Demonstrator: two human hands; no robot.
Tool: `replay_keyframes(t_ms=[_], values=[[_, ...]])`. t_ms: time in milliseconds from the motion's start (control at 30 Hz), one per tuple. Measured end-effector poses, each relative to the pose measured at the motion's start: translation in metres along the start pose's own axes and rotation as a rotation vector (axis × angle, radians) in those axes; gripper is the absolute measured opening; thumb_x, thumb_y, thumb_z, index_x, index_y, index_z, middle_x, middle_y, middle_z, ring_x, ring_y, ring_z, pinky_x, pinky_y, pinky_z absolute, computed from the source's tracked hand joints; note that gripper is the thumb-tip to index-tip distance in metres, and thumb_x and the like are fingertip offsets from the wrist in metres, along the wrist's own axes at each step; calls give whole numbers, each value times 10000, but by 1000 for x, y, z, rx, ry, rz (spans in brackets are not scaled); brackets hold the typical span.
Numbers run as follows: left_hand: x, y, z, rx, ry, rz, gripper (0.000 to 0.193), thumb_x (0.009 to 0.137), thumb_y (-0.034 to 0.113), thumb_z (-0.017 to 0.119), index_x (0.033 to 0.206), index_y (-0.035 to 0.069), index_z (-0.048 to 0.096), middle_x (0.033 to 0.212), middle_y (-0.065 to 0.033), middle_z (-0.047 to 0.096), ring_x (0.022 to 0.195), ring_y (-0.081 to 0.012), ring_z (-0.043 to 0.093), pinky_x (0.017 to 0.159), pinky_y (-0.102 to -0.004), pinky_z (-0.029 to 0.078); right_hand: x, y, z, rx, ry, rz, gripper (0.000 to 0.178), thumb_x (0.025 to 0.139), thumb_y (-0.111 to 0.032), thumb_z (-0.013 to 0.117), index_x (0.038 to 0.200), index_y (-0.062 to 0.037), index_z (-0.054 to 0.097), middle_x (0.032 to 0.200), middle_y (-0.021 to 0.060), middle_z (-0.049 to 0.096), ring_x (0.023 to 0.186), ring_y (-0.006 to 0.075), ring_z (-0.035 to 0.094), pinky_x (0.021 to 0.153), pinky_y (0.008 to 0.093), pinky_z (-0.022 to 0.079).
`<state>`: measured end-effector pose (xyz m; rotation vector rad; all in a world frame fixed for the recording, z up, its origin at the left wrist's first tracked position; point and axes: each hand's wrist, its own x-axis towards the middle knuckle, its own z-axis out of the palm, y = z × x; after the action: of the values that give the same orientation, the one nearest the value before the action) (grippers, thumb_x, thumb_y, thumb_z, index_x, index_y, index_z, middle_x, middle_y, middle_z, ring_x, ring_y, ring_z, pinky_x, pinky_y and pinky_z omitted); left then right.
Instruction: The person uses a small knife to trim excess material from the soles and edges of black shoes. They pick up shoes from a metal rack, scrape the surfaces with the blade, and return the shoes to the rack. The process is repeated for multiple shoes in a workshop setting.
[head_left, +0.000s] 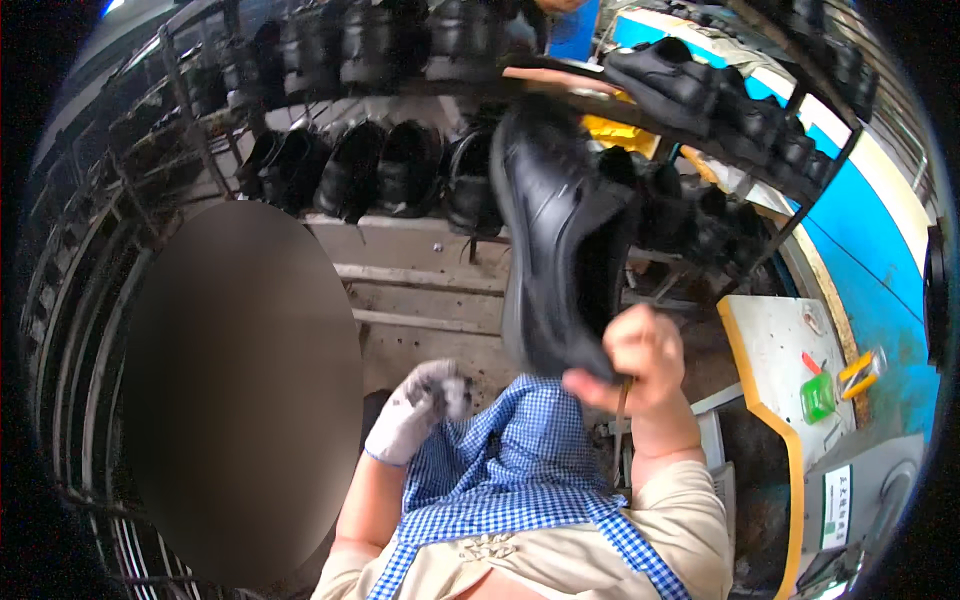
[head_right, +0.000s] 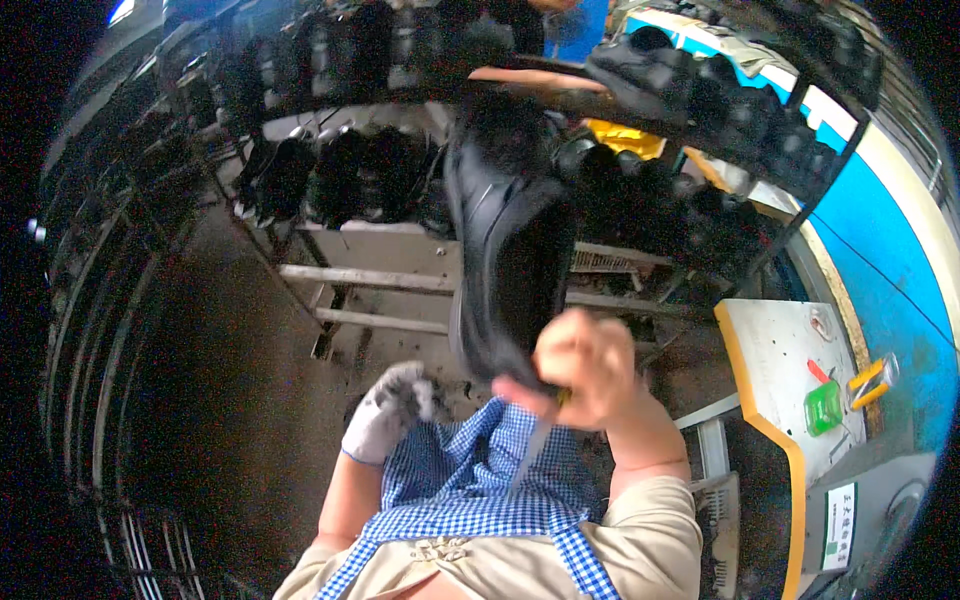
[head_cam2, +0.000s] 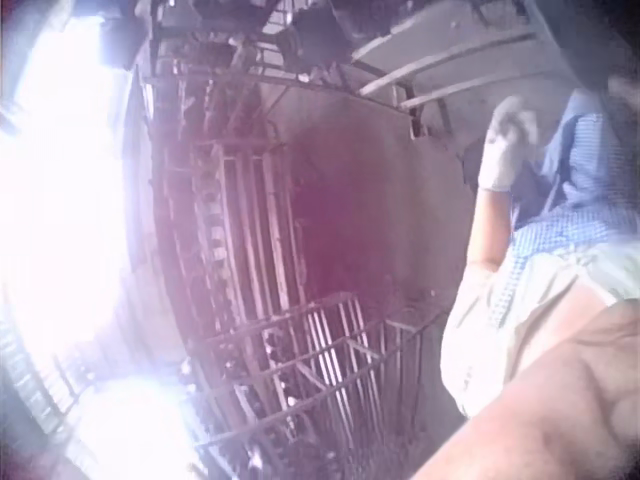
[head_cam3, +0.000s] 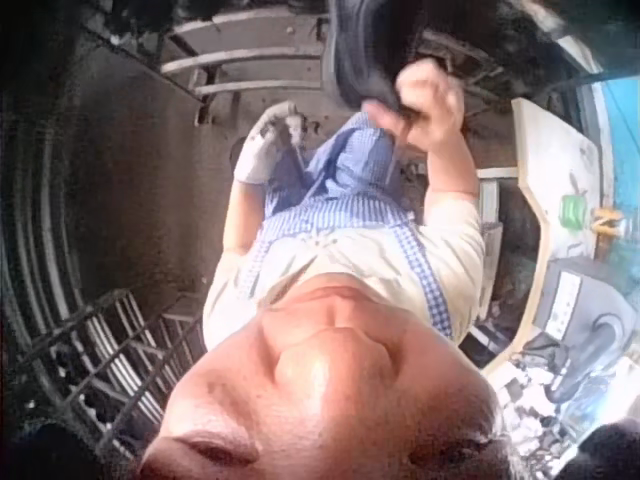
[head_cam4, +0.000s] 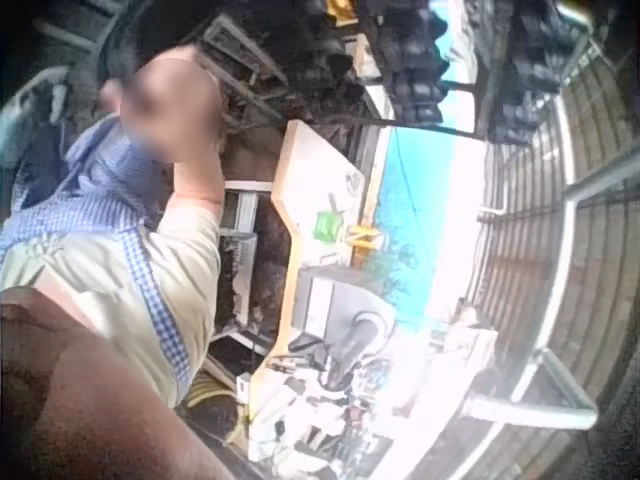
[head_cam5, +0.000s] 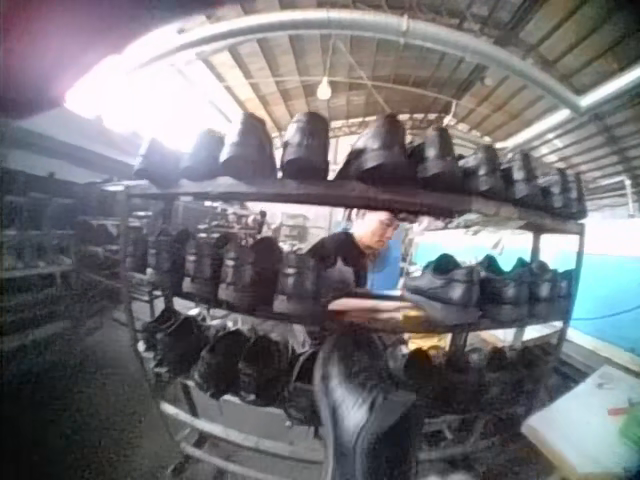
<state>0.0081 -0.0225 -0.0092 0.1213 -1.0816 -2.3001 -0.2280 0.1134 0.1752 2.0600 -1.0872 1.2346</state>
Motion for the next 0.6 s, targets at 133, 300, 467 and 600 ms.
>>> replay_keyframes(t_ms=[133,300,467,600], values=[[23,23,12,-101,161,271,746,903,550,575,1479,152,320,1323,-98,502,1124,-238,545,926,-396,484,-46,-16,25,401,-350,67,338,627,-185,860,887,-106,658,805,30,581,574,173,604,464,305,467],[40,51,-18,213,657,412,558,929,153,583,1438,96,362,1319,-110,521,1160,-265,558,982,-392,483,-91,-20,90,516,-719,180,309,630,-130,806,903,-102,665,877,49,607,599,234,614,511,336,497],[14,43,-9,154,668,459,491,848,132,681,1294,34,502,1198,-85,599,1068,-190,586,959,-336,478,-107,-7,102,919,-580,497,174,748,-55,782,899,-43,696,830,65,649,731,175,656,607,291,518],[3,39,-9,507,468,447,547,797,246,740,1249,7,546,1170,-84,620,1085,-183,581,961,-336,470,-92,8,98,711,-417,682,122,847,-91,716,936,-19,674,791,56,608,676,155,598,603,270,470]])
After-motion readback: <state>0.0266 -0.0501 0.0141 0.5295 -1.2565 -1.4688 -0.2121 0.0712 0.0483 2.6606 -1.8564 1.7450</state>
